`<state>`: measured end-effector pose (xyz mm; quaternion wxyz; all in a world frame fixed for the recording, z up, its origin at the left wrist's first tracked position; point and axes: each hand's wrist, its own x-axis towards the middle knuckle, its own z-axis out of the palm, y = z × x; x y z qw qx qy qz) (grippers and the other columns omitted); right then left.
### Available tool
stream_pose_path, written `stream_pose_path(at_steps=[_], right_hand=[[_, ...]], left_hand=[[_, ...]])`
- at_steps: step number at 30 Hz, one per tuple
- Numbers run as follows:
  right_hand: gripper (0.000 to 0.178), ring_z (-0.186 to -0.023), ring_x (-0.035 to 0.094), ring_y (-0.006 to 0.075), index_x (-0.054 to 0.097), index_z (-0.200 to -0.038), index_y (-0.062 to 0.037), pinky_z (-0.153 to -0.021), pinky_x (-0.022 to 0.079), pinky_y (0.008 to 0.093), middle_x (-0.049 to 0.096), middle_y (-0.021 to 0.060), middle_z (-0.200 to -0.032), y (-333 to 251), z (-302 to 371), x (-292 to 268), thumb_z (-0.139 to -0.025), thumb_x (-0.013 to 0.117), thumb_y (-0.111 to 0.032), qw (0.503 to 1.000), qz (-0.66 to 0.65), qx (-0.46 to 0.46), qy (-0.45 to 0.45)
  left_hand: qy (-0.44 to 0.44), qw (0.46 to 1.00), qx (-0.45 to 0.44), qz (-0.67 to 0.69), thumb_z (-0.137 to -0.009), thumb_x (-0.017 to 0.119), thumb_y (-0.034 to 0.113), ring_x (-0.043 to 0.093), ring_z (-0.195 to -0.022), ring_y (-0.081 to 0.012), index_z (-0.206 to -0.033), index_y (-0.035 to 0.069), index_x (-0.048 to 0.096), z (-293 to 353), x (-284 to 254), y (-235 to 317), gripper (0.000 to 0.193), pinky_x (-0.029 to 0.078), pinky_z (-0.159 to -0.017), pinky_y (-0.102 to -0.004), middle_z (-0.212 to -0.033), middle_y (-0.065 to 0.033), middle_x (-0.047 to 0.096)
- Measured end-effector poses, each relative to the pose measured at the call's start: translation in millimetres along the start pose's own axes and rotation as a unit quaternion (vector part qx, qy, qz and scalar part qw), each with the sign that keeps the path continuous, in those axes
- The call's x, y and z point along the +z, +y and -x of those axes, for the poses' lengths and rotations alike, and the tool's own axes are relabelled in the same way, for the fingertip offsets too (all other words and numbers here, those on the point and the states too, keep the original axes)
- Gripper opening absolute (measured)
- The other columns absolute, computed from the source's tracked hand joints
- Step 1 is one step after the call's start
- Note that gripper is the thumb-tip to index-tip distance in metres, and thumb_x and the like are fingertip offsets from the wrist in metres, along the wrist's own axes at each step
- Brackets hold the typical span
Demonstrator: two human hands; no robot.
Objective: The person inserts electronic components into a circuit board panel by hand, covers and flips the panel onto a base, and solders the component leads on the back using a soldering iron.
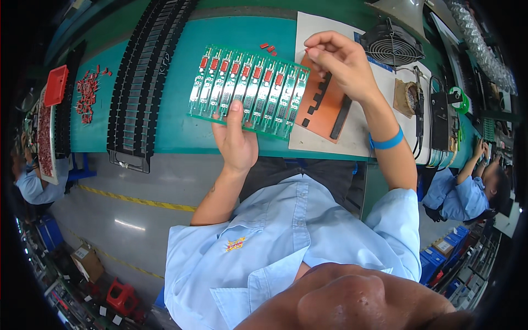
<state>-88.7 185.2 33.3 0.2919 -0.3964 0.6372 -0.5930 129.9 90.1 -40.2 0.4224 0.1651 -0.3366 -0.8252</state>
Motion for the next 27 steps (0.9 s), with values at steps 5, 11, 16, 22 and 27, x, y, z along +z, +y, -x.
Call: stream_pose_path(at_steps=[5,11,16,22,27], right_hand=[[0.018,-0.071,0.062,0.0081,0.074,-0.111,0.0027,-0.063,0.050,0.0183,0.072,0.0064,-0.084,-0.6,19.6,4.0,-0.096,0.073,-0.005,0.997,-0.068,-0.022,0.009],[0.020,-0.070,0.061,0.0055,0.075,-0.112,0.0031,-0.061,0.048,0.0156,0.075,0.0065,-0.088,6.3,26.7,12.8,-0.094,0.076,-0.004,0.998,-0.055,-0.008,-0.026],[0.019,-0.069,0.060,0.0036,0.076,-0.110,0.0032,-0.060,0.046,0.0141,0.075,0.0055,-0.088,10.6,27.8,14.9,-0.093,0.078,-0.005,0.999,-0.018,-0.017,-0.027],[0.016,-0.068,0.058,0.0026,0.077,-0.107,0.0031,-0.059,0.045,0.0133,0.075,0.0046,-0.085,11.7,27.9,15.4,-0.094,0.078,-0.006,0.999,-0.002,-0.022,-0.030],[0.015,-0.067,0.057,0.0024,0.077,-0.106,0.0030,-0.059,0.045,0.0132,0.074,0.0040,-0.084,12.5,27.9,17.7,-0.093,0.078,-0.005,0.999,-0.009,-0.030,-0.023]], left_hand=[[-0.018,1.000,0.001,0.006,-0.108,0.053,0.007,0.067,-0.118,-0.0163,-0.149,0.012,0.046,-0.8,-6.1,-5.9,0.042,0.055,-0.096,-0.0304,-0.136,-0.0080,0.065],[-0.050,0.998,0.030,0.002,-0.109,0.053,0.008,0.067,-0.120,-0.0173,-0.148,0.012,0.049,-1.4,-1.8,-6.9,0.040,0.054,-0.102,-0.0344,-0.137,-0.0071,0.066],[-0.064,0.997,0.035,0.000,-0.109,0.052,0.008,0.067,-0.121,-0.0179,-0.148,0.012,0.049,-2.0,-4.2,-7.6,0.039,0.054,-0.103,-0.0354,-0.137,-0.0071,0.066],[-0.079,0.996,0.036,-0.004,-0.109,0.052,0.007,0.067,-0.122,-0.0185,-0.149,0.012,0.049,-3.0,-6.8,-8.3,0.040,0.054,-0.104,-0.0362,-0.138,-0.0076,0.066],[-0.079,0.996,0.035,-0.010,-0.109,0.052,0.006,0.067,-0.122,-0.0188,-0.149,0.012,0.049,-2.6,-9.7,-9.3,0.040,0.055,-0.104,-0.0365,-0.137,-0.0079,0.066]])
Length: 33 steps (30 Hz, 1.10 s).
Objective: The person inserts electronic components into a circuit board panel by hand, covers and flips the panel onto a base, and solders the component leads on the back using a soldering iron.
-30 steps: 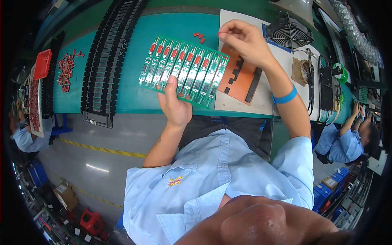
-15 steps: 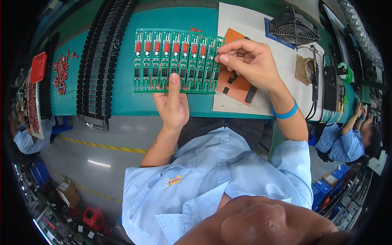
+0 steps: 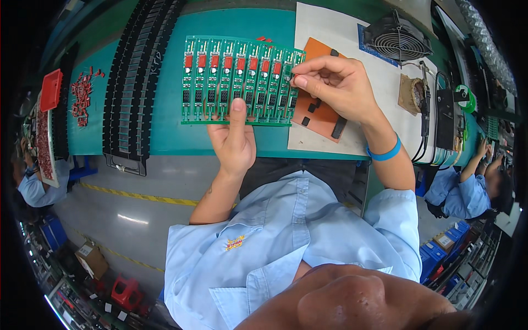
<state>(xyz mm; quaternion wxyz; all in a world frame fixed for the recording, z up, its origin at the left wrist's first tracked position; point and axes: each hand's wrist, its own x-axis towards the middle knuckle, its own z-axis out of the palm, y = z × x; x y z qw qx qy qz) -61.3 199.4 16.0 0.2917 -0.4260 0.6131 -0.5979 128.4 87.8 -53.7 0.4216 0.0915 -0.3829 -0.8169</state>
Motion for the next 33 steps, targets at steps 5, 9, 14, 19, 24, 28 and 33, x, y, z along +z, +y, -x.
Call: stream_pose_path(at_steps=[5,9,14,19,24,28,33], right_hand=[[0.015,-0.066,0.056,0.0024,0.077,-0.106,0.0033,-0.058,0.044,0.0135,0.074,0.0033,-0.083,-0.7,0.6,-0.1,-0.093,0.077,-0.003,1.000,0.005,-0.003,0.010],[0.014,-0.065,0.055,0.0026,0.077,-0.106,0.0034,-0.057,0.043,0.0138,0.073,0.0029,-0.083,-1.3,0.6,1.1,-0.093,0.076,-0.003,1.000,0.004,-0.005,0.023],[0.014,-0.064,0.053,0.0028,0.077,-0.105,0.0034,-0.057,0.042,0.0143,0.073,0.0031,-0.083,-2.0,0.3,1.4,-0.093,0.076,-0.003,1.000,0.008,-0.005,0.028],[0.015,-0.063,0.052,0.0032,0.077,-0.105,0.0028,-0.056,0.042,0.0146,0.071,0.0027,-0.081,-1.4,0.2,2.2,-0.091,0.078,-0.003,0.999,0.040,-0.019,0.030],[0.017,-0.064,0.051,0.0037,0.076,-0.105,0.0014,-0.056,0.042,0.0151,0.067,0.0006,-0.077,-1.2,-0.9,4.3,-0.089,0.081,-0.005,0.995,0.078,-0.030,0.053],[0.019,-0.065,0.051,0.0040,0.074,-0.105,0.0002,-0.057,0.043,0.0155,0.062,-0.0011,-0.075,-1.0,-2.9,5.0,-0.088,0.082,-0.006,0.993,0.083,-0.021,0.076],[0.018,-0.067,0.052,0.0046,0.074,-0.105,-0.0005,-0.060,0.044,0.0167,0.059,-0.0014,-0.075,3.3,-7.5,2.8,-0.089,0.080,-0.007,0.993,0.051,-0.023,0.107]], left_hand=[[-0.008,1.000,0.000,-0.001,-0.109,0.052,0.006,0.067,-0.122,-0.0189,-0.149,0.011,0.049,-0.9,-1.7,0.3,0.040,0.055,-0.104,-0.0366,-0.137,-0.0082,0.066],[-0.005,1.000,0.002,-0.006,-0.109,0.052,0.006,0.067,-0.121,-0.0191,-0.148,0.011,0.050,-1.2,-0.1,0.4,0.040,0.055,-0.104,-0.0366,-0.137,-0.0085,0.067],[0.003,1.000,0.001,-0.007,-0.109,0.052,0.006,0.067,-0.121,-0.0194,-0.148,0.010,0.050,-1.3,4.6,1.8,0.039,0.055,-0.104,-0.0366,-0.136,-0.0091,0.067],[0.001,1.000,0.001,-0.006,-0.109,0.052,0.006,0.067,-0.121,-0.0196,-0.148,0.010,0.050,-1.0,4.8,2.1,0.039,0.055,-0.104,-0.0366,-0.136,-0.0095,0.067],[-0.002,1.000,0.000,-0.009,-0.109,0.052,0.006,0.067,-0.121,-0.0196,-0.148,0.010,0.050,-1.1,4.8,2.3,0.040,0.055,-0.104,-0.0365,-0.136,-0.0097,0.067],[-0.002,1.000,-0.004,-0.011,-0.109,0.052,0.006,0.067,-0.121,-0.0192,-0.149,0.011,0.049,-1.3,5.9,3.0,0.040,0.055,-0.104,-0.0364,-0.136,-0.0095,0.066],[0.012,1.000,-0.002,-0.005,-0.110,0.051,0.007,0.066,-0.121,-0.0181,-0.150,0.011,0.047,-0.9,7.2,3.6,0.040,0.054,-0.103,-0.0349,-0.138,-0.0094,0.065]])
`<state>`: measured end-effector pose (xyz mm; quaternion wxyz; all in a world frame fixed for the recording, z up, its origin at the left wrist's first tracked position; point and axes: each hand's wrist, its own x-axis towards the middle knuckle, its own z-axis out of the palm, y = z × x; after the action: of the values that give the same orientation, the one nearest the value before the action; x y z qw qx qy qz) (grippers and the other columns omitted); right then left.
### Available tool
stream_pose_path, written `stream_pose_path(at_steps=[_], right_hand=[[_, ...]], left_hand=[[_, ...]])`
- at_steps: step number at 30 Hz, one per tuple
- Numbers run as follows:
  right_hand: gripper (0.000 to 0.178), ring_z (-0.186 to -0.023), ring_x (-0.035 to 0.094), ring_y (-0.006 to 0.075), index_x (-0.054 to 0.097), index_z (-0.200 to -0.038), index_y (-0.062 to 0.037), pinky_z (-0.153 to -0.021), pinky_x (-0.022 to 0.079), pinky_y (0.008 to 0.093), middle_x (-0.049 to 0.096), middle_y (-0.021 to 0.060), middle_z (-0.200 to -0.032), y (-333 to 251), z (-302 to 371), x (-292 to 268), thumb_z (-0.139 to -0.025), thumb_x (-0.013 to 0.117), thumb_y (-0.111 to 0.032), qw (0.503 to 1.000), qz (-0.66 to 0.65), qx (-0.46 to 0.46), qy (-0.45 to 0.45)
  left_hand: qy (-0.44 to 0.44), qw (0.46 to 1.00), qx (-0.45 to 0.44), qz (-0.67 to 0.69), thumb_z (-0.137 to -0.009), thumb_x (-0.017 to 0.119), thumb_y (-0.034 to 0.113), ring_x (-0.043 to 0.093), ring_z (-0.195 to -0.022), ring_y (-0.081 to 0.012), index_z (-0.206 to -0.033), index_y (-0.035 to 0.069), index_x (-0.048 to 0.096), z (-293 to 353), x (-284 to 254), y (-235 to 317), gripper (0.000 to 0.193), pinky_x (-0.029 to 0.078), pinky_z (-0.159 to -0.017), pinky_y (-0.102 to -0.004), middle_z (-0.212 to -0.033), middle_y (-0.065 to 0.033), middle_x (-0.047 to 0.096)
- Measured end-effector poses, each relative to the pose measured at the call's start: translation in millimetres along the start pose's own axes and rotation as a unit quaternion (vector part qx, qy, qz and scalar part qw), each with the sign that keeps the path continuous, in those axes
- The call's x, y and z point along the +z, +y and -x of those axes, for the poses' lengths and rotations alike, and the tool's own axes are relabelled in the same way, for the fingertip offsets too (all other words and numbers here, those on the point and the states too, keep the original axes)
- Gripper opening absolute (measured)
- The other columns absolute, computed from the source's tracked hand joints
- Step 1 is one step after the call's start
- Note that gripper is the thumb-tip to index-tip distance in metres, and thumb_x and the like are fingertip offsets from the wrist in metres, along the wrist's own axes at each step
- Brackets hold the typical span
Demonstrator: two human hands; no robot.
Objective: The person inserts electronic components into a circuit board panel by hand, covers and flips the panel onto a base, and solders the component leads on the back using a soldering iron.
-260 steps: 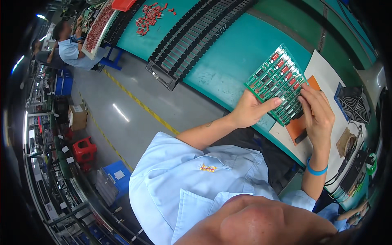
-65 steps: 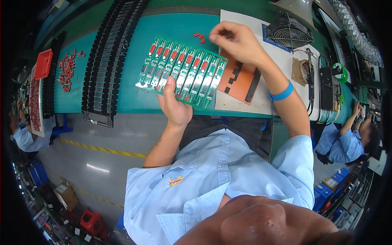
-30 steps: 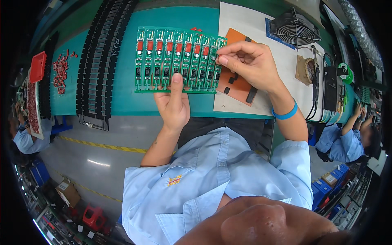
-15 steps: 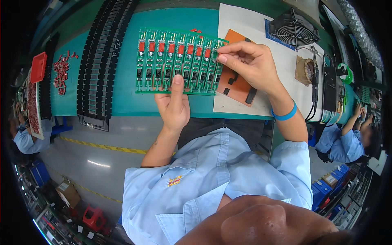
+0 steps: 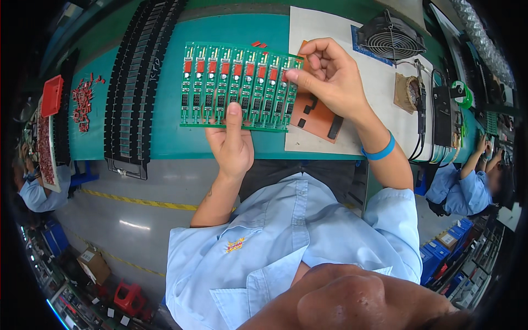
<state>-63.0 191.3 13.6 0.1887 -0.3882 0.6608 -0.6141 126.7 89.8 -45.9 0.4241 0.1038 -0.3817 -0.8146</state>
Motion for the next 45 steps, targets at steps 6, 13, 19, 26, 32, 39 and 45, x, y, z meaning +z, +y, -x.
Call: stream_pose_path(at_steps=[6,13,19,26,32,39,45], right_hand=[[0.012,-0.066,0.056,0.0103,0.076,-0.102,-0.0009,-0.063,0.048,0.0225,0.067,0.0043,-0.081,8.7,-15.1,-3.9,-0.093,0.075,-0.008,0.987,0.142,-0.062,-0.029],[0.014,-0.065,0.060,0.0186,0.080,-0.101,-0.0021,-0.064,0.051,0.0303,0.072,0.0083,-0.087,25.7,-42.2,12.5,-0.094,0.073,-0.012,0.901,0.388,-0.166,-0.104],[0.015,-0.065,0.061,0.0213,0.080,-0.101,-0.0020,-0.065,0.052,0.0325,0.074,0.0094,-0.088,32.4,-53.6,26.2,-0.094,0.073,-0.013,0.890,0.416,-0.165,-0.088],[0.016,-0.066,0.062,0.0154,0.078,-0.107,-0.0019,-0.063,0.052,0.0287,0.073,0.0070,-0.087,11.5,-41.9,-1.0,-0.098,0.071,-0.012,0.949,0.277,-0.084,-0.121],[0.020,-0.069,0.063,0.0120,0.077,-0.110,0.0005,-0.063,0.054,0.0237,0.072,0.0072,-0.086,7.8,-23.0,-23.6,-0.101,0.071,-0.016,0.990,-0.012,0.076,-0.118],[0.019,-0.072,0.066,0.0114,0.076,-0.112,0.0016,-0.067,0.057,0.0203,0.072,0.0079,-0.087,-6.0,-4.7,-15.8,-0.100,0.073,-0.012,0.976,-0.162,0.086,-0.117],[0.017,-0.072,0.064,0.0111,0.075,-0.113,0.0026,-0.067,0.057,0.0210,0.073,0.0089,-0.091,-7.3,0.2,-8.1,-0.097,0.073,-0.004,0.982,-0.122,0.067,-0.130]], left_hand=[[0.065,0.997,0.034,0.025,-0.111,0.049,0.008,0.065,-0.122,-0.0159,-0.152,0.010,0.044,0.8,3.2,0.8,0.041,0.054,-0.100,-0.0299,-0.142,-0.0096,0.062],[0.105,0.990,0.091,0.019,-0.113,0.046,0.012,0.064,-0.122,-0.0146,-0.152,0.010,0.044,2.7,6.2,-1.4,0.039,0.054,-0.096,-0.0285,-0.145,-0.0089,0.061],[0.079,0.994,0.078,0.001,-0.114,0.044,0.016,0.062,-0.128,-0.0183,-0.154,0.012,0.041,2.5,6.1,-0.3,0.040,0.053,-0.105,-0.0366,-0.146,-0.0095,0.059],[0.076,0.995,0.066,0.003,-0.114,0.044,0.016,0.063,-0.126,-0.0184,-0.154,0.013,0.042,2.5,3.5,-0.1,0.040,0.053,-0.105,-0.0367,-0.144,-0.0089,0.060],[0.040,0.998,0.039,-0.010,-0.113,0.047,0.014,0.065,-0.124,-0.0179,-0.153,0.014,0.042,1.2,-3.9,-2.8,0.040,0.055,-0.103,-0.0361,-0.143,-0.0080,0.062],[0.044,0.998,0.035,-0.014,-0.110,0.053,0.008,0.067,-0.113,-0.0138,-0.148,0.012,0.046,-0.4,5.5,-0.8,0.038,0.057,-0.091,-0.0284,-0.132,-0.0065,0.066],[0.060,0.998,0.026,-0.008,-0.110,0.055,0.009,0.068,-0.110,-0.0134,-0.148,0.013,0.047,-0.8,9.4,1.3,0.039,0.056,-0.088,-0.0275,-0.130,-0.0057,0.067]])
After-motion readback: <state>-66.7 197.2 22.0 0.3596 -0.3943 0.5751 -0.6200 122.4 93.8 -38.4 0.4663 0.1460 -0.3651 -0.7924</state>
